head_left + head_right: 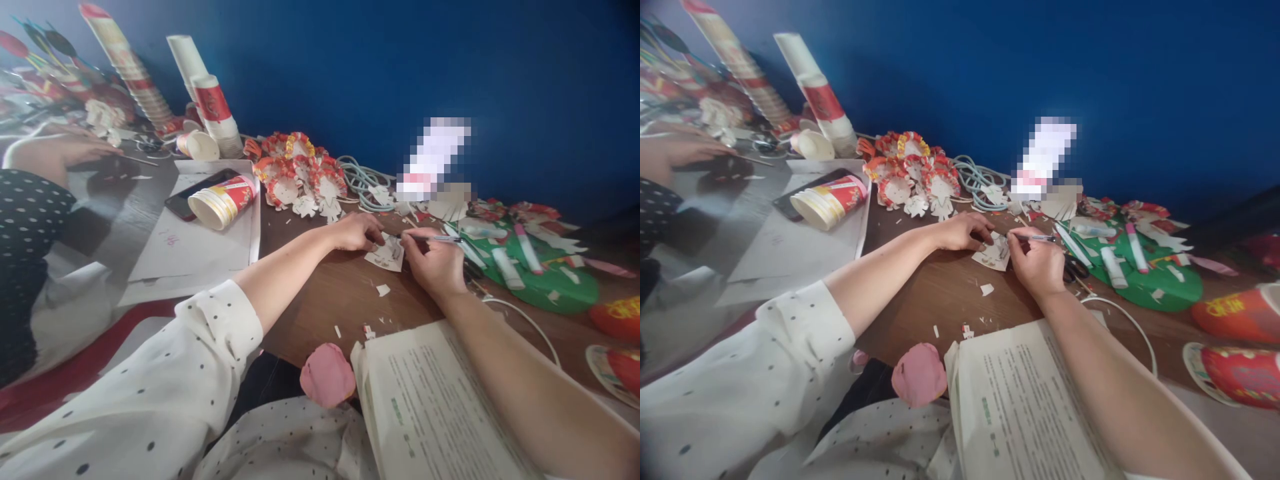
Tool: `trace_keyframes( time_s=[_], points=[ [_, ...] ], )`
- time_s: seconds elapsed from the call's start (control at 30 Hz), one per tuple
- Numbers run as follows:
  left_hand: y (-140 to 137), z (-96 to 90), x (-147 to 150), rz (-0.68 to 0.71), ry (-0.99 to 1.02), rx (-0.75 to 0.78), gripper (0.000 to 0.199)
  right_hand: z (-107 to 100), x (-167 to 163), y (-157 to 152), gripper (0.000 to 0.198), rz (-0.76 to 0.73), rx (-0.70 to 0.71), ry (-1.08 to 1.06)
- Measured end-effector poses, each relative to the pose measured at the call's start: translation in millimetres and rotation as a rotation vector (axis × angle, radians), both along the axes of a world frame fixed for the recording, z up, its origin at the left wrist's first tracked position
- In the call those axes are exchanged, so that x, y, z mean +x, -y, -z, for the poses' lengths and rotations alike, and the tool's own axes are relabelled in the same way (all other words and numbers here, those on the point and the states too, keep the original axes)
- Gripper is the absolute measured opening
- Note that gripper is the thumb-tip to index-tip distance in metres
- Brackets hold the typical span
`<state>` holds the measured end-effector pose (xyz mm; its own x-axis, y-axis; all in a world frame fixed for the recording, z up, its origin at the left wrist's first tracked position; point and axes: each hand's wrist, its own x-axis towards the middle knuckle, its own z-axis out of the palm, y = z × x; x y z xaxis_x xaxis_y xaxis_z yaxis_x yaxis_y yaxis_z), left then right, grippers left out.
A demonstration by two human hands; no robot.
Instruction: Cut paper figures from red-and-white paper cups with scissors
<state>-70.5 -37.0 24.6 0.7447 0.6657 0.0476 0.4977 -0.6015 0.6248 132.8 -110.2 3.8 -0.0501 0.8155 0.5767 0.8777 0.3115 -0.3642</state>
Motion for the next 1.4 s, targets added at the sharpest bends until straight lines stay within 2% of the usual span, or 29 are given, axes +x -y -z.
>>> trace_keyframes(
  time_s=[0.23, 0.47, 0.67, 0.77, 0.93, 1.07, 1.17, 1.27, 1.4],
  points=[
    [-1, 2.3, -1, 0.0, 0.031, 0.002, 0.026, -2, 0, 1, 0.029, -0.021, 0.013, -0.048],
    [-3, 5.5, 0, -0.003, 0.021, 0.017, 0.026, -5, 2, 5, 0.032, -0.025, 0.026, -0.258],
    [6, 0.8, -1, -0.031, 0.014, 0.064, 0.023, -9, 5, 8, 0.029, 0.122, -0.156, -0.092],
    [8, -0.2, -1, -0.046, 0.011, 0.073, 0.022, -12, 3, 10, 0.028, 0.16, -0.186, -0.018],
    [7, 3.9, 0, -0.042, 0.043, 0.115, 0.019, -15, -2, 16, 0.037, 0.012, -0.252, -0.009],
    [9, 10.2, 0, -0.053, 0.171, 0.136, 0.018, -13, -4, 15, 0.043, -0.087, -0.23, -0.176],
    [14, 12.3, 1, -0.212, 0.391, 0.122, 0.032, -10, -2, 10, 0.043, -0.086, -0.161, -0.386],
    [20, 9.1, 5, -0.345, 0.551, 0.01, 0.039, -10, 3, 6, 0.045, -0.09, -0.129, -0.547],
    [25, -0.6, 14, -0.383, 0.583, -0.143, 0.038, -13, 4, 6, 0.047, -0.113, -0.121, -0.628]
  ],
)
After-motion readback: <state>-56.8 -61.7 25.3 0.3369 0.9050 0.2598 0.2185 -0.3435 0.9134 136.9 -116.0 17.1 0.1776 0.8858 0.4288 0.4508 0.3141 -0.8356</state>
